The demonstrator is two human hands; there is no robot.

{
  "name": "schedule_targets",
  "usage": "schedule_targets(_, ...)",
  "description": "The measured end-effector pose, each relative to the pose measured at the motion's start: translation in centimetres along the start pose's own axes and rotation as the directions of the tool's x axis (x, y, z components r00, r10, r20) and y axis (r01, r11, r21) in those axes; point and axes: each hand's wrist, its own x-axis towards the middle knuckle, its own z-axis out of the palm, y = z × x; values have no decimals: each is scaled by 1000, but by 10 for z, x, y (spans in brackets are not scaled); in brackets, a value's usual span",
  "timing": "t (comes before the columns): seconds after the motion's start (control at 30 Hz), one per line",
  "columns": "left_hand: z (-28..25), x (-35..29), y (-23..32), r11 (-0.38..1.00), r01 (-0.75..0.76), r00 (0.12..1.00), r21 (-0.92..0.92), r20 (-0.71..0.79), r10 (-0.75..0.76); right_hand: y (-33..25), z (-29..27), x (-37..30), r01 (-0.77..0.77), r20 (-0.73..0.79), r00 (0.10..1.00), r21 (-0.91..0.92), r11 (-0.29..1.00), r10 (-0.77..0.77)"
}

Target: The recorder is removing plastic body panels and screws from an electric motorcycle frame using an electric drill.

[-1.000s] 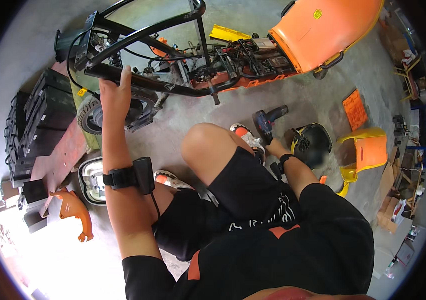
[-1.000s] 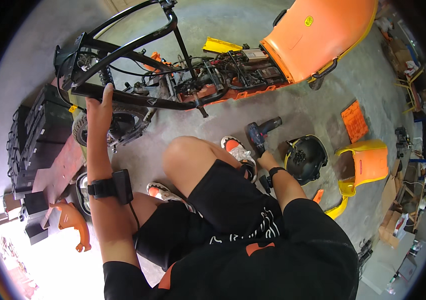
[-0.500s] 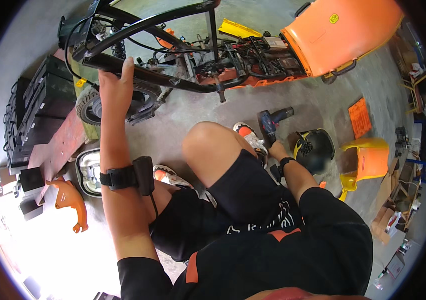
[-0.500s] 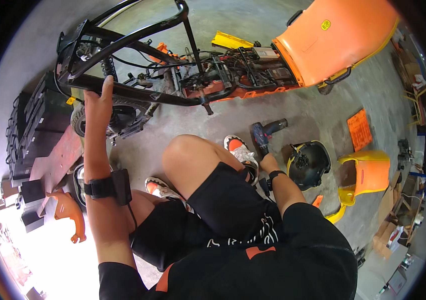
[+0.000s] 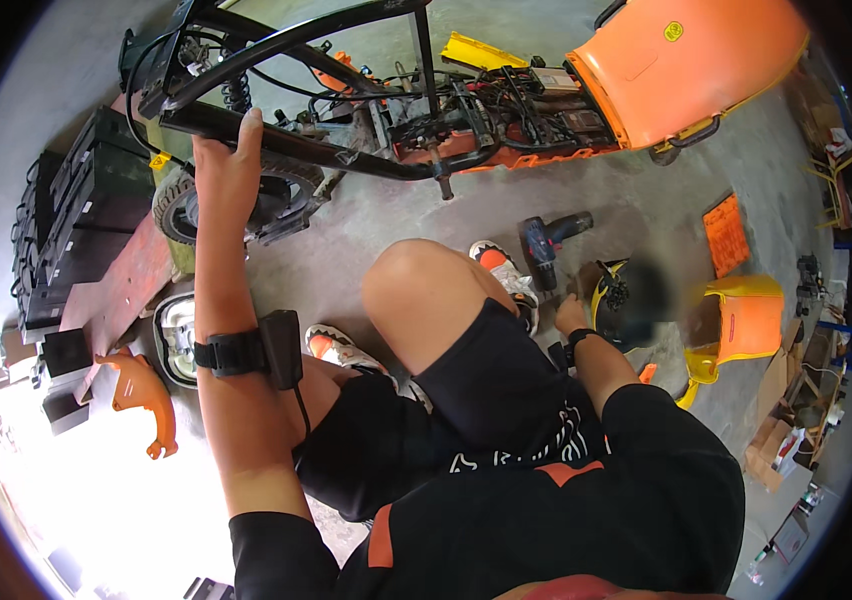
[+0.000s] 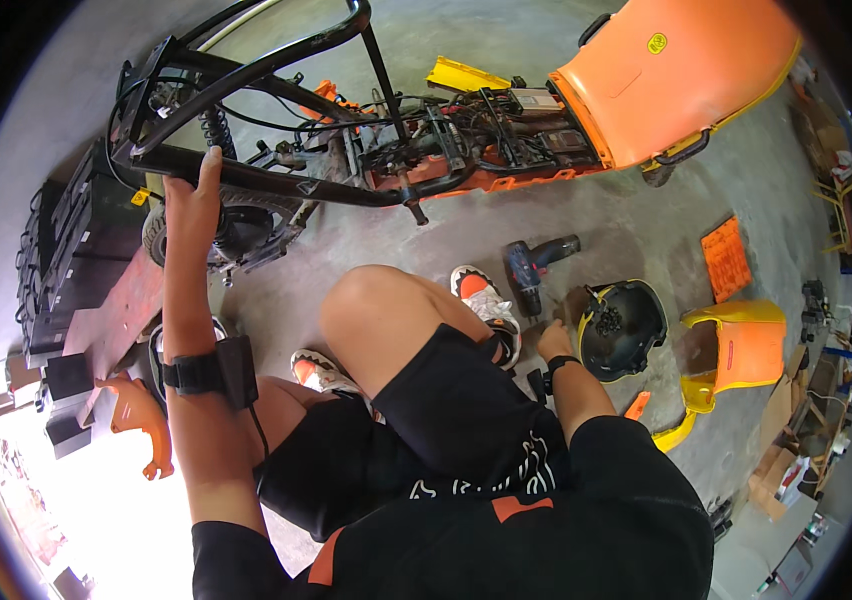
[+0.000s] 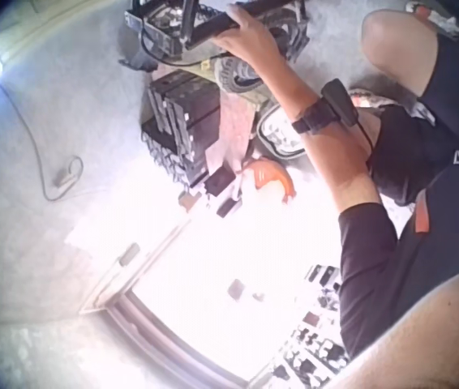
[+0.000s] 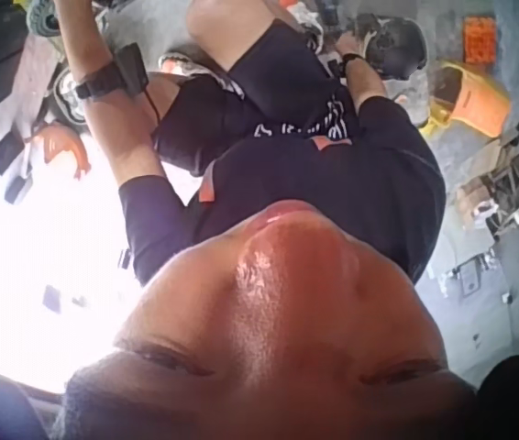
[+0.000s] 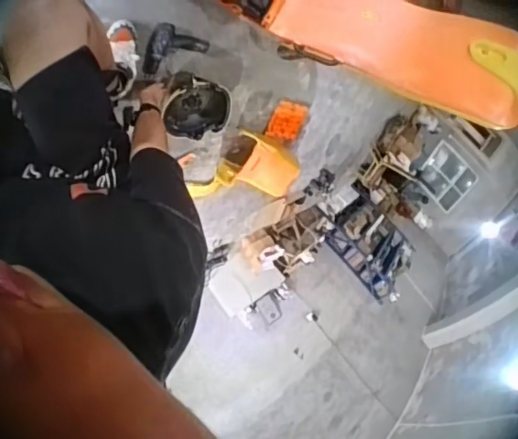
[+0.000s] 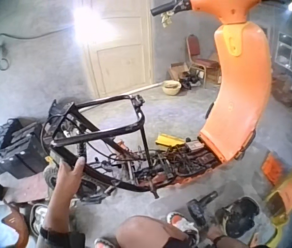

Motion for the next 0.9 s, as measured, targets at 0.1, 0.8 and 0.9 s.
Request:
schedule_targets(0.1,0,-1,2,998,38,999,48,-18,-37,8,10,5,-32,12,999,-25,999,32)
schedule_targets(0.8,5,-3,13,989,91,996,112,-29,-89,39,36,23,-76,-75,992,310,948,104)
schedule_targets(0.9,5,-4,13,998,51,999,48,-5,-51,27,28,24,16,-168,981,548,837,92)
